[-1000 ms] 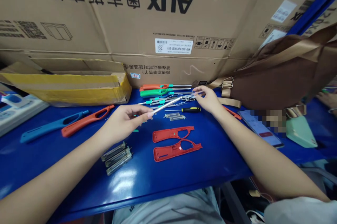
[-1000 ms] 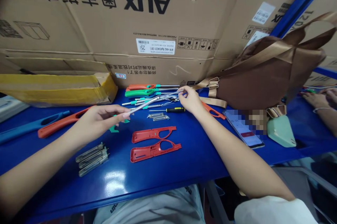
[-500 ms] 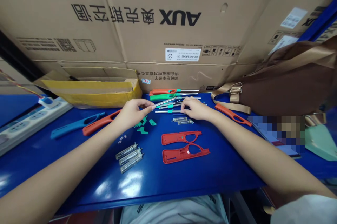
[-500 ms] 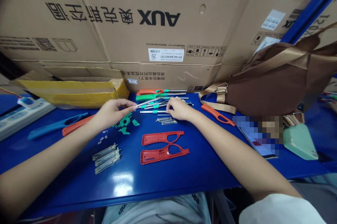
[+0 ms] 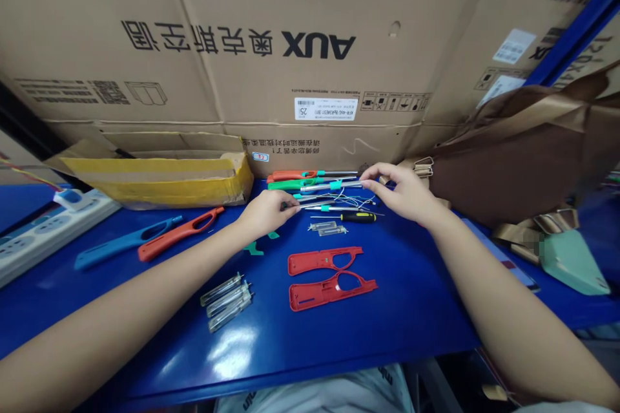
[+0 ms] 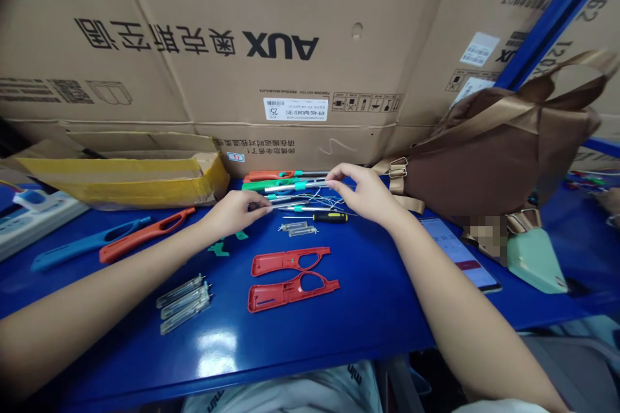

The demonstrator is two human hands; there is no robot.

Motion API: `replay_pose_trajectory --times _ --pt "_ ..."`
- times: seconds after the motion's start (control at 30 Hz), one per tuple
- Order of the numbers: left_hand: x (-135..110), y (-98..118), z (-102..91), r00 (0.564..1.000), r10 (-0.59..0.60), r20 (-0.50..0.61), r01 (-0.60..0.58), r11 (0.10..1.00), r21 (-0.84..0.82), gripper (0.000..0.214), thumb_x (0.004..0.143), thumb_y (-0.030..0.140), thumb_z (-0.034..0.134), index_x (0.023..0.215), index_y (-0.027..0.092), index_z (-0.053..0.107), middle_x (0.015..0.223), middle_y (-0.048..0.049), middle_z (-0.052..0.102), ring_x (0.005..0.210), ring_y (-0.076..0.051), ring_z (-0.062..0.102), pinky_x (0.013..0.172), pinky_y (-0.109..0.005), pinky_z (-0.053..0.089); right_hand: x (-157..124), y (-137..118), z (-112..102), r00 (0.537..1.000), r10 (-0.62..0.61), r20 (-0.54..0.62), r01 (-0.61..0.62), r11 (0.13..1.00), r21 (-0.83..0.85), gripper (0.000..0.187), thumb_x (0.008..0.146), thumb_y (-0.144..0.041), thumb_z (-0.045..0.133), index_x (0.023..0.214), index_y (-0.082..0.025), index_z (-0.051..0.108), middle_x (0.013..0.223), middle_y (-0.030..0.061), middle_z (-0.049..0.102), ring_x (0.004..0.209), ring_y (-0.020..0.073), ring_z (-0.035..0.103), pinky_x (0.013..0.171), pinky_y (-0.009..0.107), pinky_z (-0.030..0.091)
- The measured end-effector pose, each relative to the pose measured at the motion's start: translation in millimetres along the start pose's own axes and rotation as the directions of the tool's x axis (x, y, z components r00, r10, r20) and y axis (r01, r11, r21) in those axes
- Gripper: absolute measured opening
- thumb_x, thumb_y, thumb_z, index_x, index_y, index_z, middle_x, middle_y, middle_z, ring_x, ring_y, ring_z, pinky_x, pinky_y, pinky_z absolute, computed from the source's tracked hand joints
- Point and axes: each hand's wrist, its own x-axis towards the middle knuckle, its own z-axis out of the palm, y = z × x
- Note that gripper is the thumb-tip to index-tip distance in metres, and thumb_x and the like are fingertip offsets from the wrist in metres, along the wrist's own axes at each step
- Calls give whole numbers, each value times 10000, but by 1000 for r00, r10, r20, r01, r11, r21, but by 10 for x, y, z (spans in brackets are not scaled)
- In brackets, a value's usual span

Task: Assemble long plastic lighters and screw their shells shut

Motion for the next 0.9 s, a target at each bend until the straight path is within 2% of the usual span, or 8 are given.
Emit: replay_pose_trajectory --times 0.13,0.2,0.3,0.37,0.47,0.67,0.8,0.9 --pt "6 -11 26 999 41 0 -41 993 114 224 935 303 585 946 185 775 986 -76 777 909 -249 711 748 -320 537 17 83 26 987 131 -97 -95 947 308 277 805 -456 773 858 -194 704 830 38 713 767 185 637 759 346 516" --pt "-1 3 41 997 70 -27 -64 984 166 225 932 286 589 1015 167 761 1074 -103 756 1024 -285 690 833 -362 547 24 131 42 981 152 -125 -97 926 365 332 792 -506 779 877 -198 688 829 36 707 754 174 644 744 339 532" --pt "6 87 89 989 138 -54 -123 968 221 290 956 298 577 1167 155 716 1199 -126 708 1134 -300 647 957 -410 528 26 166 59 963 202 -178 -97 877 470 397 780 -513 800 1019 -226 665 842 8 697 761 153 658 763 319 554" --pt "36 175 137 980 199 -25 -187 952 241 302 978 306 558 1200 164 704 1193 -121 696 1128 -291 641 984 -418 520 27 163 83 944 289 -158 -130 766 629 484 733 -462 857 1110 -246 646 821 -18 692 739 134 657 743 292 563" --pt "125 298 213 965 261 33 -260 931 257 282 980 288 564 1182 166 718 1135 -127 695 1090 -295 648 938 -420 538 34 152 123 920 384 -76 -171 569 804 538 667 -398 913 1115 -248 655 791 -38 689 699 110 643 715 258 574" --pt "306 375 249 958 284 45 -286 928 240 189 961 251 596 1006 151 750 1020 -122 728 1014 -294 675 873 -406 551 66 216 22 908 407 -101 -103 451 887 484 615 -393 942 1009 -245 705 801 -68 659 717 51 624 756 184 572" --pt "313 370 185 961 276 -11 -269 944 192 196 978 266 577 1006 133 719 1014 -126 732 972 -277 686 853 -401 557 73 281 -58 900 416 -131 -65 424 903 418 629 -363 937 971 -231 734 791 -74 632 712 32 599 754 158 559" --pt "279 371 148 962 269 -55 -259 955 143 173 986 261 569 1019 141 690 1026 -112 727 950 -248 689 850 -376 561 69 297 -12 900 419 -117 -78 422 903 379 646 -350 928 954 -217 751 776 -64 619 703 40 588 745 173 562"
